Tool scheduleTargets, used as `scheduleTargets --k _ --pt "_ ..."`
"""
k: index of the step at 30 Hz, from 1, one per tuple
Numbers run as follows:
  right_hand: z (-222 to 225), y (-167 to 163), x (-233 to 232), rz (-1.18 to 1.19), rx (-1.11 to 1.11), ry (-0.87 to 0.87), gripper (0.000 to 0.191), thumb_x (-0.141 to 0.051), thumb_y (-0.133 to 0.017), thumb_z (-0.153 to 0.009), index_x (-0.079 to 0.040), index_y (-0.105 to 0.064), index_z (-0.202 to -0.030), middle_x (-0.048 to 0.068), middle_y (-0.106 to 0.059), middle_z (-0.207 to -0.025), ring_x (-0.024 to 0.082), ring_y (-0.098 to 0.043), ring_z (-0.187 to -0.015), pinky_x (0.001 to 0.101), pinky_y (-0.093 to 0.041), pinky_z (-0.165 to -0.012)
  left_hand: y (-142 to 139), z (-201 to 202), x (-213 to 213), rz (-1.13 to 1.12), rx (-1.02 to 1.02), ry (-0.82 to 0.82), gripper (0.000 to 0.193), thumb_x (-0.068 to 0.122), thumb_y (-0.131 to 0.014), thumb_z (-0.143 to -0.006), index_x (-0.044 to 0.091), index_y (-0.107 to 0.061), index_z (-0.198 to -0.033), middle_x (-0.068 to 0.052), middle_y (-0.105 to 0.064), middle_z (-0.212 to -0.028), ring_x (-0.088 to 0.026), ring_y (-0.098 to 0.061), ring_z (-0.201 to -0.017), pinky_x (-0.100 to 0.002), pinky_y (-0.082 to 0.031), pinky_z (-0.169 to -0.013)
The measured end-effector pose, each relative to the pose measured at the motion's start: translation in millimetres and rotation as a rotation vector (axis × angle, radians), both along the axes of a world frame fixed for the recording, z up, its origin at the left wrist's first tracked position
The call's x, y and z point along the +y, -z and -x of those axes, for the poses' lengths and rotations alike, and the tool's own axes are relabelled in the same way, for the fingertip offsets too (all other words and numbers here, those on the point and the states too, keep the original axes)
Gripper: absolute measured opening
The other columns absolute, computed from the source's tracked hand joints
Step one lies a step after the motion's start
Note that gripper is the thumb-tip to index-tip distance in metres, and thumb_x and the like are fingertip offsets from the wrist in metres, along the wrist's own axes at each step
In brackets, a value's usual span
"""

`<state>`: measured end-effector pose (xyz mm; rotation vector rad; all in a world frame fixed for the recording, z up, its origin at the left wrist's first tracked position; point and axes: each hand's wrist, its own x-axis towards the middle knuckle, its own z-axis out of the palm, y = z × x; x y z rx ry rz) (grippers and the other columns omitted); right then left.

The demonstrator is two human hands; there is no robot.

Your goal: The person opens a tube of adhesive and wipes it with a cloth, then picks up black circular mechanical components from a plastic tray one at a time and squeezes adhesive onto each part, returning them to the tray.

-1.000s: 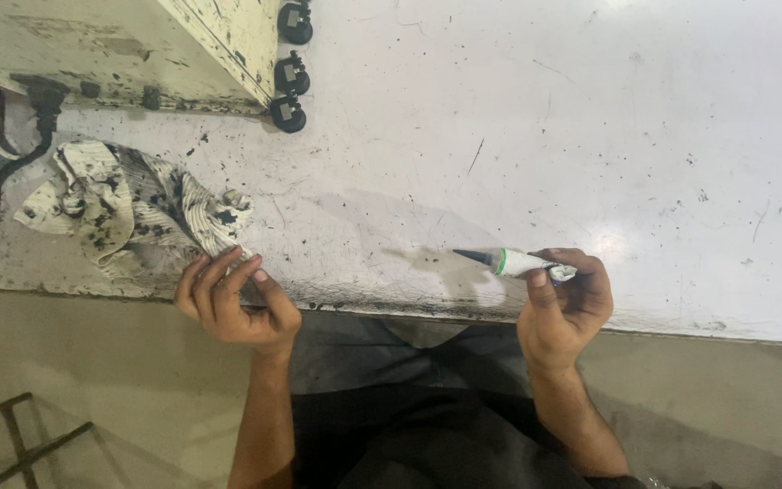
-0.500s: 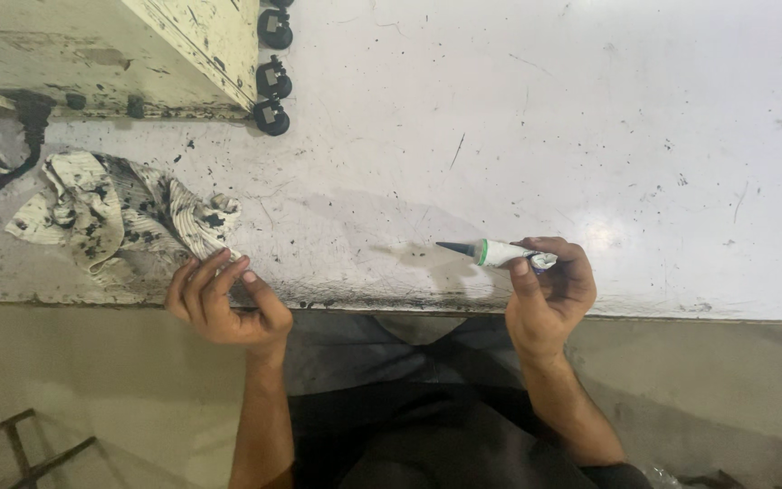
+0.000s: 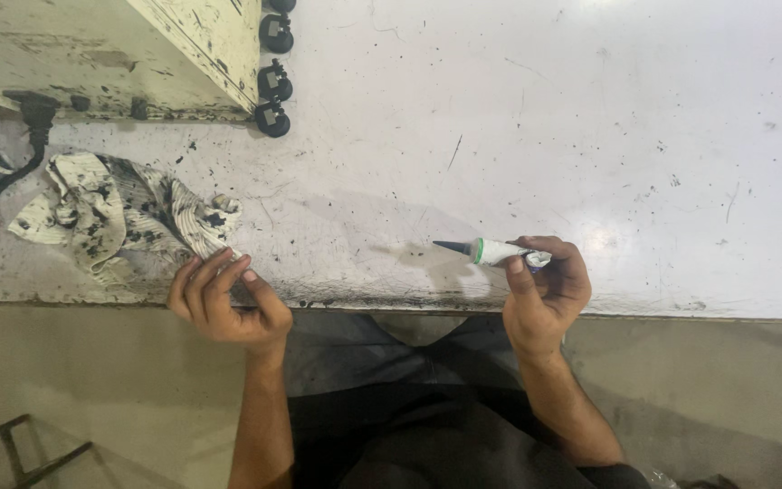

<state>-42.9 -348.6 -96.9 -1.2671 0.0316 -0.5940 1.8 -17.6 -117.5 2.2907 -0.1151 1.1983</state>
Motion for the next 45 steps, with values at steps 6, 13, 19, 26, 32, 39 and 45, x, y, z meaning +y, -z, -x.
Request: scheduleTargets --k 6,13,19,26,32,39,45 --pt "-0.5 -2.2 0.4 0.014 0.01 -0.003 0.02 0.004 -0.07 -0.1 0.0 -0.062 -0.118 0.012 -0.067 -0.116 0.012 -0.066 -0.1 0.0243 -0.058 -0.086 1.4 0.0 0.2 0.004 -0.004 0.002 0.015 0.007 -0.061 -0.088 0.007 -0.071 -0.099 -0.008 -0.071 -0.106 -0.031 -0.05 -0.127 -0.052 -0.041 -0.114" --pt "-1.3 -4.3 1.2 0.001 0.024 -0.016 0.019 0.004 -0.07 -0.1 0.001 -0.062 -0.118 0.013 -0.066 -0.115 0.014 -0.067 -0.104 0.0277 -0.06 -0.09 2.5 -0.7 1.2 0.002 -0.007 0.005 0.015 0.007 -0.061 -0.088 0.007 -0.071 -0.099 -0.007 -0.071 -0.106 -0.031 -0.049 -0.127 -0.052 -0.041 -0.114" --pt "-0.3 -2.8 1.1 -0.009 0.022 -0.016 0.021 0.005 -0.069 -0.1 0.001 -0.062 -0.119 0.013 -0.066 -0.117 0.014 -0.066 -0.103 0.0267 -0.059 -0.089 2.0 -1.4 0.2 0.011 -0.019 0.007 0.015 0.007 -0.061 -0.087 0.007 -0.071 -0.098 -0.007 -0.072 -0.105 -0.03 -0.051 -0.126 -0.052 -0.042 -0.113" --pt "1.0 -2.7 1.7 -0.016 0.041 0.001 0.021 0.004 -0.071 -0.099 0.0 -0.062 -0.118 0.012 -0.065 -0.117 0.013 -0.064 -0.105 0.0275 -0.059 -0.092 1.2 -0.3 -0.4 0.005 -0.011 -0.003 0.015 0.006 -0.061 -0.087 0.007 -0.071 -0.098 -0.007 -0.072 -0.105 -0.032 -0.049 -0.127 -0.052 -0.04 -0.113" --pt "0.3 -0.9 0.8 -0.005 0.016 -0.003 0.021 0.005 -0.07 -0.1 0.001 -0.062 -0.119 0.012 -0.066 -0.116 0.012 -0.064 -0.1 0.0243 -0.058 -0.087 1.6 0.6 0.4 0.007 0.001 -0.002 0.016 0.007 -0.061 -0.087 0.007 -0.071 -0.098 -0.007 -0.071 -0.106 -0.031 -0.049 -0.128 -0.052 -0.042 -0.114" --pt "0.5 0.6 0.0 -0.012 0.0 -0.001 0.021 0.004 -0.07 -0.1 0.0 -0.062 -0.119 0.012 -0.065 -0.118 0.014 -0.065 -0.109 0.0274 -0.059 -0.093 1.9 -0.4 0.8 -0.003 -0.019 -0.001 0.015 0.007 -0.061 -0.087 0.007 -0.071 -0.098 -0.007 -0.071 -0.105 -0.032 -0.051 -0.126 -0.052 -0.041 -0.113" --pt "1.4 -1.9 0.8 0.014 0.038 0.01 0.021 0.003 -0.071 -0.101 0.0 -0.062 -0.12 0.012 -0.065 -0.118 0.014 -0.064 -0.11 0.0282 -0.059 -0.096 2.8 -0.7 1.0 -0.002 -0.02 -0.006 0.015 0.008 -0.061 -0.088 0.007 -0.071 -0.099 -0.007 -0.072 -0.106 -0.031 -0.051 -0.126 -0.053 -0.04 -0.114"
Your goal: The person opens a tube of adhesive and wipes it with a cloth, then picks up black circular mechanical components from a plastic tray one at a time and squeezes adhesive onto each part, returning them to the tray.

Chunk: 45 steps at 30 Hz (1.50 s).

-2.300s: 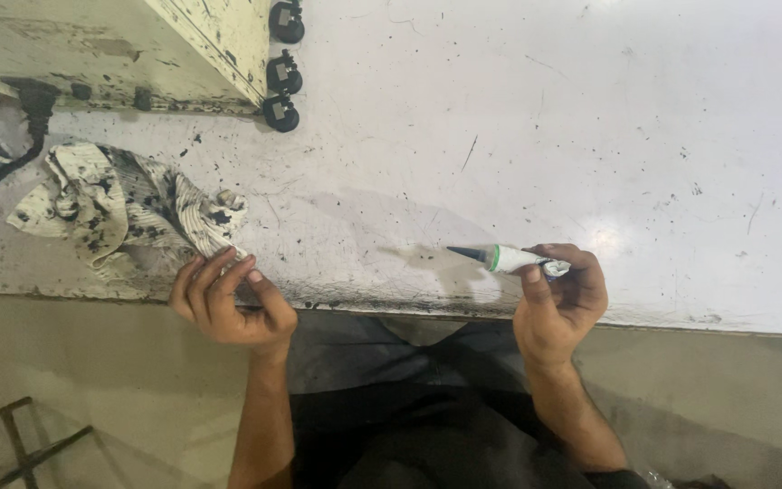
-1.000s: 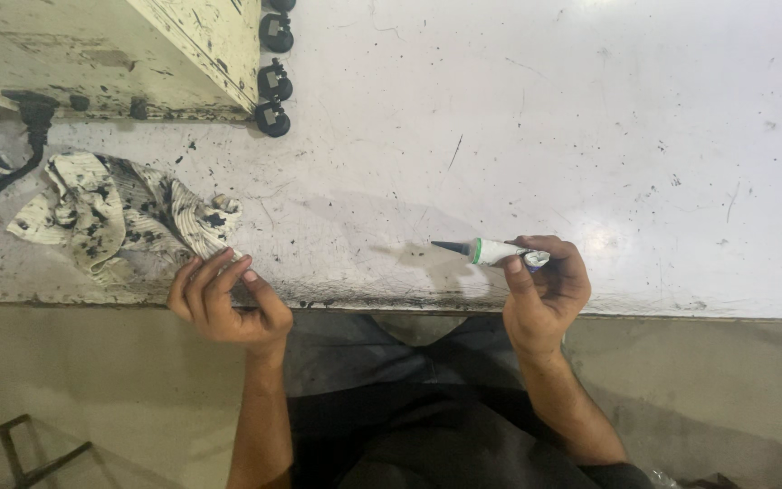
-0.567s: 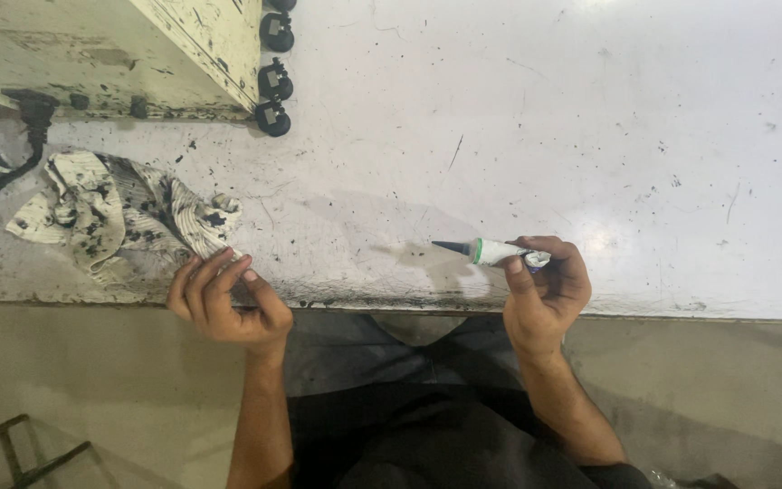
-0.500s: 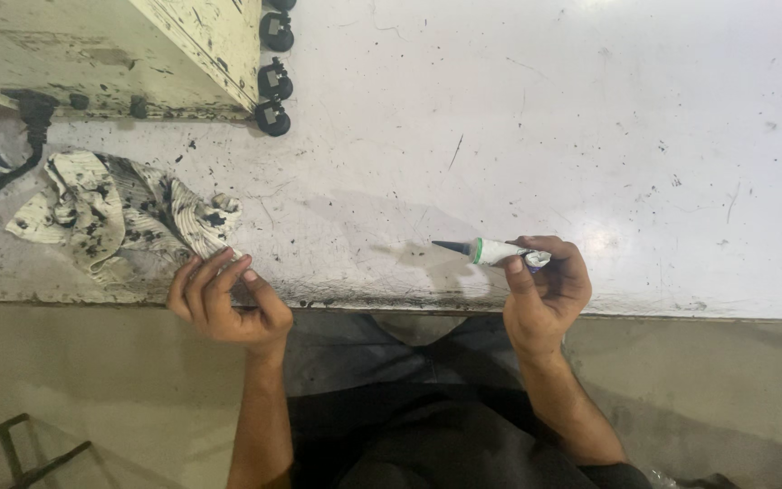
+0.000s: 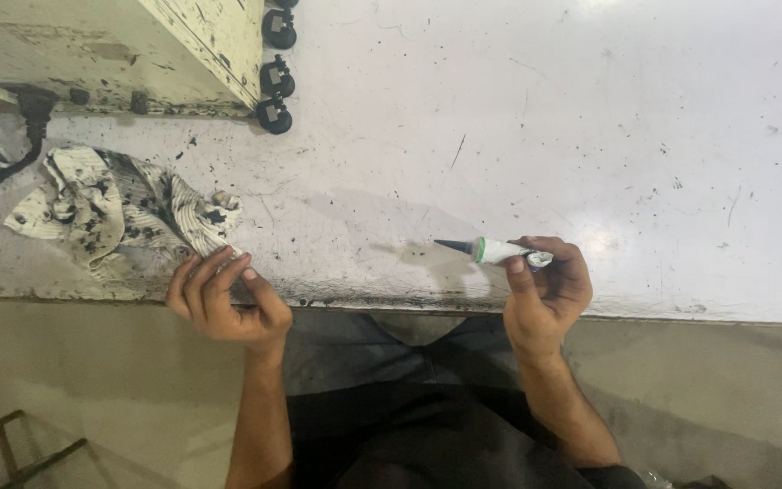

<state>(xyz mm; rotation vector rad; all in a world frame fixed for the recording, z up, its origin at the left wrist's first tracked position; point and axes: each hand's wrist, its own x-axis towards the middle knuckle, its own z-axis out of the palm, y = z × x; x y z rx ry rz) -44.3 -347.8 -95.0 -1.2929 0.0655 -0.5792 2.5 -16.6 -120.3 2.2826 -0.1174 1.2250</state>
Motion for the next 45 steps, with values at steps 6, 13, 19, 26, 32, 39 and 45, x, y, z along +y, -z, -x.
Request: scheduleTargets --k 6,13,19,26,32,39,45 --pt "0.1 -3.0 1.8 -0.014 0.014 -0.002 0.022 0.004 -0.071 -0.101 0.001 -0.061 -0.12 0.012 -0.065 -0.119 0.015 -0.065 -0.112 0.0279 -0.058 -0.099 -0.7 0.6 -0.3 -0.001 0.003 0.004 0.014 0.008 -0.061 -0.088 0.007 -0.071 -0.099 -0.007 -0.071 -0.106 -0.031 -0.05 -0.127 -0.052 -0.04 -0.114" --pt "-0.1 -2.5 2.4 -0.046 -0.021 -0.015 0.021 0.004 -0.07 -0.101 0.0 -0.062 -0.12 0.011 -0.065 -0.119 0.014 -0.064 -0.109 0.0275 -0.059 -0.095 -1.7 2.0 0.2 -0.003 0.016 0.007 0.014 0.007 -0.061 -0.089 0.008 -0.07 -0.099 -0.006 -0.071 -0.106 -0.031 -0.05 -0.126 -0.052 -0.039 -0.115" --pt "-0.3 -1.9 2.0 -0.006 -0.025 -0.015 0.019 0.004 -0.069 -0.101 0.0 -0.062 -0.119 0.012 -0.065 -0.118 0.014 -0.065 -0.109 0.0289 -0.062 -0.092 -1.9 1.7 0.6 -0.005 0.013 0.013 0.014 0.007 -0.06 -0.089 0.008 -0.07 -0.099 -0.007 -0.071 -0.106 -0.03 -0.05 -0.125 -0.052 -0.039 -0.115" --pt "-0.4 -2.0 2.5 0.0 -0.039 -0.015 0.019 0.003 -0.069 -0.101 0.0 -0.062 -0.119 0.012 -0.067 -0.116 0.013 -0.067 -0.102 0.0238 -0.06 -0.087 -2.1 1.5 1.2 -0.003 0.011 0.017 0.014 0.007 -0.06 -0.09 0.007 -0.07 -0.099 -0.007 -0.07 -0.106 -0.029 -0.05 -0.125 -0.051 -0.041 -0.115" --pt "-1.6 -1.2 1.9 0.024 -0.038 -0.004 0.019 0.003 -0.07 -0.101 0.0 -0.063 -0.119 0.011 -0.068 -0.116 0.011 -0.067 -0.098 0.0204 -0.057 -0.082 -2.4 1.5 0.4 -0.005 0.009 0.003 0.013 0.008 -0.061 -0.09 0.007 -0.071 -0.099 -0.007 -0.071 -0.106 -0.03 -0.049 -0.126 -0.051 -0.04 -0.114" --pt "1.5 0.3 1.3 0.027 -0.005 0.006 0.019 0.002 -0.07 -0.101 -0.001 -0.063 -0.118 0.011 -0.066 -0.117 0.013 -0.066 -0.105 0.0254 -0.058 -0.09 -1.8 2.9 1.0 -0.006 0.023 0.007 0.013 0.008 -0.06 -0.091 0.007 -0.07 -0.099 -0.007 -0.07 -0.107 -0.03 -0.05 -0.127 -0.052 -0.04 -0.115" --pt "3.0 4.8 -1.9 -0.05 -0.157 0.025 0.018 0.002 -0.069 -0.102 -0.003 -0.065 -0.119 0.011 -0.07 -0.11 0.015 -0.069 -0.101 0.0271 -0.06 -0.088 0.5 2.7 2.1 0.0 0.019 0.01 0.014 0.008 -0.06 -0.091 0.007 -0.07 -0.1 -0.008 -0.07 -0.107 -0.031 -0.05 -0.127 -0.053 -0.039 -0.115"
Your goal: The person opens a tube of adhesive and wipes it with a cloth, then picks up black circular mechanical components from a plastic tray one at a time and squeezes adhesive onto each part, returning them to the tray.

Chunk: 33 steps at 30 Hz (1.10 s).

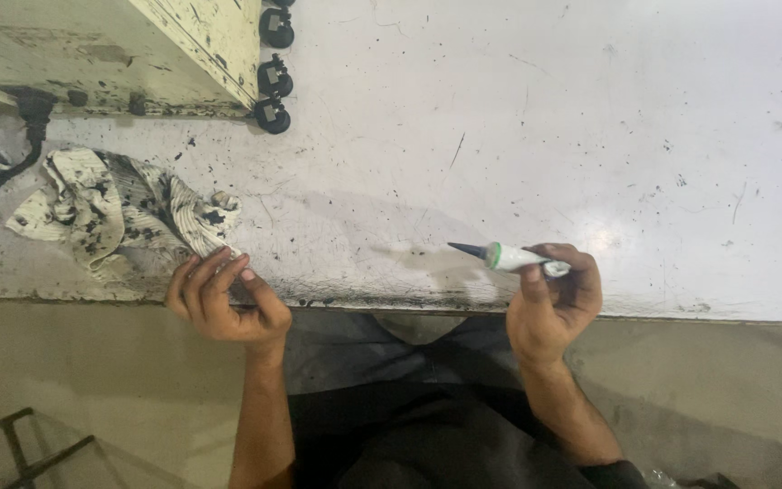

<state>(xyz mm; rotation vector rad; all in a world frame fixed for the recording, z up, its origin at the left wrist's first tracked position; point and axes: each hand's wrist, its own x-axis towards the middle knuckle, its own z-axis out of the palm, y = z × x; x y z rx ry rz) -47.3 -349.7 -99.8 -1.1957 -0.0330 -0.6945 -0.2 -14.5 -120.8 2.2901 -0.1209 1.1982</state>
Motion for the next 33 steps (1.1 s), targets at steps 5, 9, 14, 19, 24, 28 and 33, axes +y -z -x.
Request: scheduleTargets --k 5,9,14,19,24,28,33 --pt "32 -12 -24 0.149 -0.227 0.239 0.02 -0.006 -0.072 -0.099 -0.008 -0.064 -0.118 0.007 -0.072 -0.11 0.014 -0.073 -0.093 0.0306 -0.066 -0.085 -6 3 -2 -0.006 -0.028 -0.001 0.009 0.007 -0.062 -0.094 0.008 -0.066 -0.102 -0.008 -0.07 -0.109 -0.029 -0.051 -0.125 -0.053 -0.04 -0.115" --pt "39 -24 -55 0.144 -0.259 0.346 0.023 -0.005 -0.07 -0.104 -0.006 -0.063 -0.126 0.008 -0.071 -0.114 0.016 -0.072 -0.105 0.0272 -0.061 -0.095 -26 6 -14 -0.041 -0.031 0.058 0.011 0.01 -0.063 -0.095 0.012 -0.063 -0.106 -0.007 -0.067 -0.11 -0.031 -0.051 -0.125 -0.051 -0.039 -0.115" --pt "33 -37 -65 0.082 -0.142 0.374 0.022 -0.009 -0.066 -0.108 -0.004 -0.059 -0.128 0.008 -0.065 -0.115 0.015 -0.067 -0.106 0.0255 -0.056 -0.095 -65 1 -55 -0.1 0.039 0.24 0.018 0.018 -0.067 -0.09 0.012 -0.066 -0.108 -0.005 -0.069 -0.115 -0.028 -0.053 -0.123 -0.051 -0.035 -0.112" --pt "23 -39 -61 0.063 -0.049 0.399 0.019 -0.009 -0.067 -0.113 -0.003 -0.056 -0.127 0.007 -0.06 -0.113 0.012 -0.061 -0.099 0.0239 -0.051 -0.088 -106 -29 -86 -0.187 0.213 0.44 0.028 0.027 -0.073 -0.097 0.012 -0.072 -0.121 -0.007 -0.063 -0.136 -0.032 -0.05 -0.137 -0.054 -0.034 -0.12" --pt "11 -37 -67 0.006 -0.109 0.314 0.017 -0.006 -0.067 -0.114 0.0 -0.057 -0.125 0.01 -0.063 -0.111 0.017 -0.067 -0.098 0.0261 -0.057 -0.087 -123 -75 -106 -0.427 0.47 0.538 0.042 0.046 -0.065 -0.104 0.007 -0.074 -0.115 -0.032 -0.045 -0.152 -0.052 -0.019 -0.151 -0.07 -0.009 -0.12" --pt "12 -32 -61 -0.072 -0.091 0.293 0.019 -0.004 -0.069 -0.112 0.0 -0.058 -0.127 0.012 -0.065 -0.112 0.019 -0.07 -0.101 0.0287 -0.061 -0.09 -119 -89 -116 -0.493 0.532 0.597 0.05 0.053 -0.06 -0.104 0.005 -0.074 -0.111 -0.035 -0.044 -0.152 -0.05 -0.014 -0.154 -0.07 -0.002 -0.122" --pt "14 -28 -70 0.032 -0.101 0.363 0.018 -0.005 -0.07 -0.11 -0.001 -0.061 -0.125 0.011 -0.066 -0.114 0.015 -0.065 -0.099 0.0268 -0.055 -0.089 -117 -84 -120 -0.417 0.481 0.624 0.051 0.056 -0.063 -0.104 0.006 -0.073 -0.109 -0.032 -0.045 -0.152 -0.048 -0.022 -0.153 -0.07 -0.015 -0.124"
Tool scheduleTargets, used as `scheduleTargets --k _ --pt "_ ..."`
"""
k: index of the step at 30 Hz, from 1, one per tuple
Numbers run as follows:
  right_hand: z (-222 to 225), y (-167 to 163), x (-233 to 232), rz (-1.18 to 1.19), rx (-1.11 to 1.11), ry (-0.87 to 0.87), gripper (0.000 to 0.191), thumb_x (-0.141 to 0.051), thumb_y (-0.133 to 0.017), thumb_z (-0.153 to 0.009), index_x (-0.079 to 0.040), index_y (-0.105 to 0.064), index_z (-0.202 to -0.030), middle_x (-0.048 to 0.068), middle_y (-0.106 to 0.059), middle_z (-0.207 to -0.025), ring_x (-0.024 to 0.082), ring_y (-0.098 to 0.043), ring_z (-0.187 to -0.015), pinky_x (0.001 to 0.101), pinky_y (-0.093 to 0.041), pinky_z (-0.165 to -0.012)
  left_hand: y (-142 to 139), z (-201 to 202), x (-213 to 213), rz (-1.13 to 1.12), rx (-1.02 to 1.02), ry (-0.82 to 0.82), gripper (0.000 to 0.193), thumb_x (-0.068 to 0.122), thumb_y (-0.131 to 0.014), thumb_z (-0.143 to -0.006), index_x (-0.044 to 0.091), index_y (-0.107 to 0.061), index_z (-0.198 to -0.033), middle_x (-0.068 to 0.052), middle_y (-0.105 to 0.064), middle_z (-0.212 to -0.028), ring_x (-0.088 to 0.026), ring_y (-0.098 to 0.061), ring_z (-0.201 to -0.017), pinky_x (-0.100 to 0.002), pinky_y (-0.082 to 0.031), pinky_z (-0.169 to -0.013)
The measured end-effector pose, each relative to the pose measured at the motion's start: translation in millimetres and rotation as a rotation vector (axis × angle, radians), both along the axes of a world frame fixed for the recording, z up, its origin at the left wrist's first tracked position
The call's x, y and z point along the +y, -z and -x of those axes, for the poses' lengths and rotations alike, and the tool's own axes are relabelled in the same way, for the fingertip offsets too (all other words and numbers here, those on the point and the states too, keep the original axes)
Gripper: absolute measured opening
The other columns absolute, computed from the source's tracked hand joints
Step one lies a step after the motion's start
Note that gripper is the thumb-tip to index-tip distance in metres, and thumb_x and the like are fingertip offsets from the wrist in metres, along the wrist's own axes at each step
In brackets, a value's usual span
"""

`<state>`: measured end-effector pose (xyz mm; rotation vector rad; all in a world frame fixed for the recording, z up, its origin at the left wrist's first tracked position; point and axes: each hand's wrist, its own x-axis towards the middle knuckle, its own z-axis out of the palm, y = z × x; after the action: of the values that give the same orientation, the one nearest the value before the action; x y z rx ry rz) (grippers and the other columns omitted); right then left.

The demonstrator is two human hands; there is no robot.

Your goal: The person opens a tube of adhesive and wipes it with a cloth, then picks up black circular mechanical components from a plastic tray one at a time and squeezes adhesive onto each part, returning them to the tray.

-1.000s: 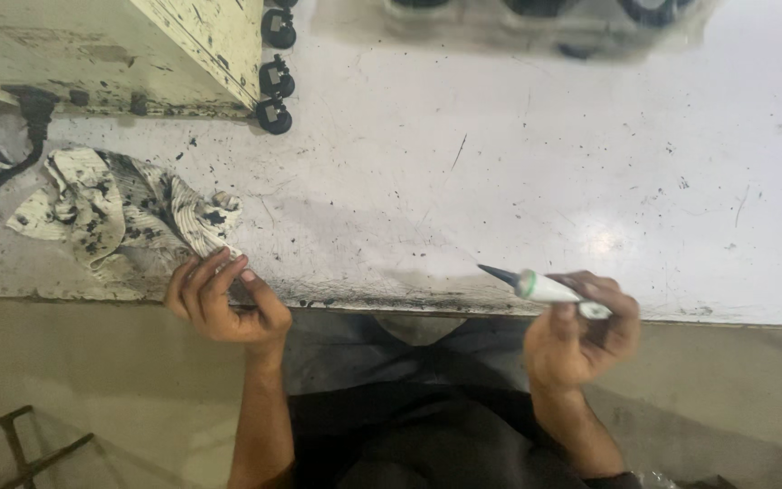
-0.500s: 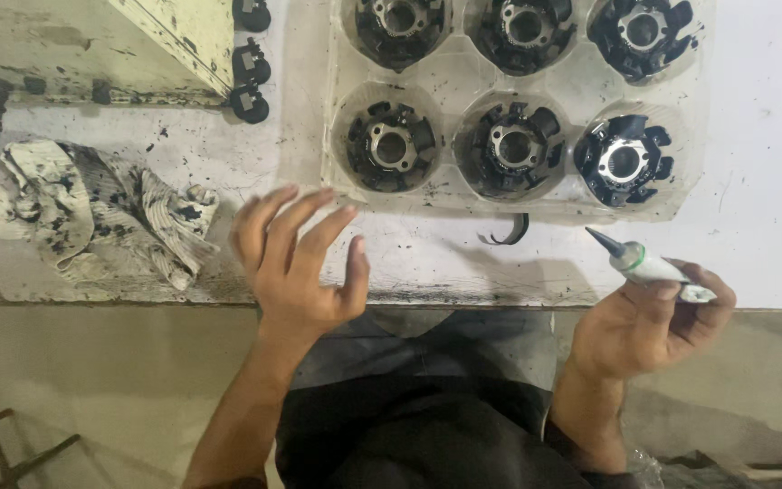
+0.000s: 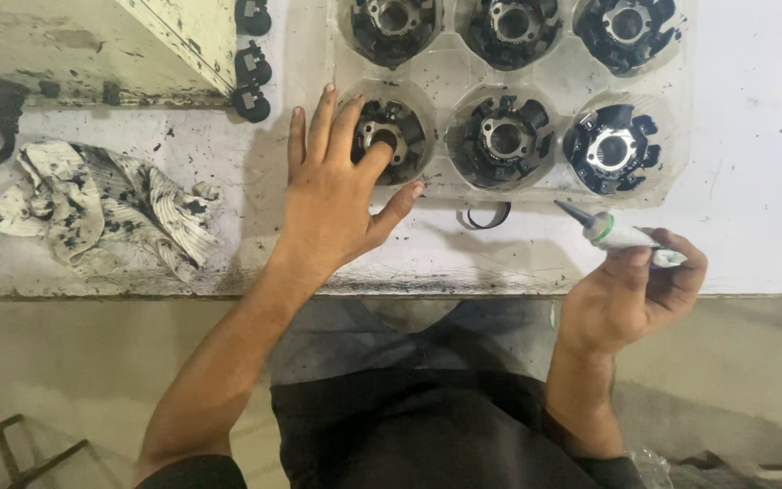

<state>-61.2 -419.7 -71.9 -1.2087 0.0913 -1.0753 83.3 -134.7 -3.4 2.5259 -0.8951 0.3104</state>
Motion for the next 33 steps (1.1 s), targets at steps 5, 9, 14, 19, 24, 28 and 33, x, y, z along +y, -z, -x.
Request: scheduleTargets --k 5,9,14,19,24,28,33 --pt "-28 -11 -43 -0.052 -0.021 0.064 0.024 -0.011 -0.066 -0.116 -0.001 -0.056 -0.135 0.012 -0.061 -0.123 0.019 -0.061 -0.109 0.0349 -0.05 -0.101 0 7 -5 0.04 -0.026 -0.038 0.045 0.052 -0.068 -0.101 0.007 -0.071 -0.11 -0.028 -0.046 -0.153 -0.046 -0.029 -0.152 -0.061 -0.034 -0.117" --pt "-56 -23 -61 -0.313 0.092 -0.091 0.04 -0.022 -0.061 -0.112 -0.002 -0.046 -0.144 0.015 -0.06 -0.137 0.024 -0.061 -0.13 0.0397 -0.051 -0.117 5 10 -5 0.05 -0.03 -0.075 0.045 0.049 -0.069 -0.1 0.008 -0.071 -0.117 -0.027 -0.046 -0.155 -0.045 -0.033 -0.152 -0.055 -0.044 -0.108" --pt "-66 -24 -51 -0.377 0.142 -0.261 0.045 -0.026 -0.06 -0.112 0.0 -0.045 -0.145 0.013 -0.059 -0.136 0.024 -0.059 -0.13 0.039 -0.051 -0.115 10 17 1 0.055 -0.011 -0.094 0.043 0.047 -0.07 -0.099 0.008 -0.071 -0.116 -0.027 -0.048 -0.155 -0.046 -0.037 -0.15 -0.055 -0.047 -0.105" --pt "-60 -19 -29 -0.422 0.136 -0.144 0.045 -0.025 -0.061 -0.109 -0.001 -0.047 -0.143 0.013 -0.061 -0.134 0.022 -0.061 -0.125 0.0385 -0.052 -0.112 9 32 11 0.031 -0.009 -0.116 0.044 0.047 -0.071 -0.098 0.007 -0.071 -0.116 -0.025 -0.049 -0.155 -0.047 -0.04 -0.148 -0.055 -0.045 -0.109" --pt "-45 -28 -5 -0.451 0.166 -0.117 0.039 -0.025 -0.059 -0.11 -0.002 -0.049 -0.14 0.011 -0.062 -0.131 0.022 -0.061 -0.123 0.0392 -0.052 -0.111 6 54 21 0.034 0.027 -0.145 0.046 0.046 -0.07 -0.097 0.005 -0.072 -0.119 -0.027 -0.048 -0.156 -0.048 -0.04 -0.148 -0.054 -0.043 -0.115" --pt "-22 -37 11 -0.515 0.225 -0.123 0.036 -0.024 -0.056 -0.11 -0.004 -0.049 -0.138 0.01 -0.063 -0.128 0.021 -0.062 -0.122 0.039 -0.054 -0.107 3 74 31 -0.025 0.044 -0.173 0.046 0.045 -0.069 -0.094 0.004 -0.072 -0.116 -0.026 -0.049 -0.154 -0.047 -0.041 -0.147 -0.054 -0.043 -0.115" --pt "0 -38 15 -0.512 0.225 -0.102 0.033 -0.022 -0.057 -0.111 -0.003 -0.049 -0.138 0.01 -0.063 -0.123 0.022 -0.063 -0.118 0.0384 -0.055 -0.104 -3 95 34 -0.059 0.075 -0.196 0.049 0.047 -0.068 -0.091 0.004 -0.073 -0.114 -0.027 -0.05 -0.151 -0.049 -0.043 -0.144 -0.053 -0.042 -0.112"
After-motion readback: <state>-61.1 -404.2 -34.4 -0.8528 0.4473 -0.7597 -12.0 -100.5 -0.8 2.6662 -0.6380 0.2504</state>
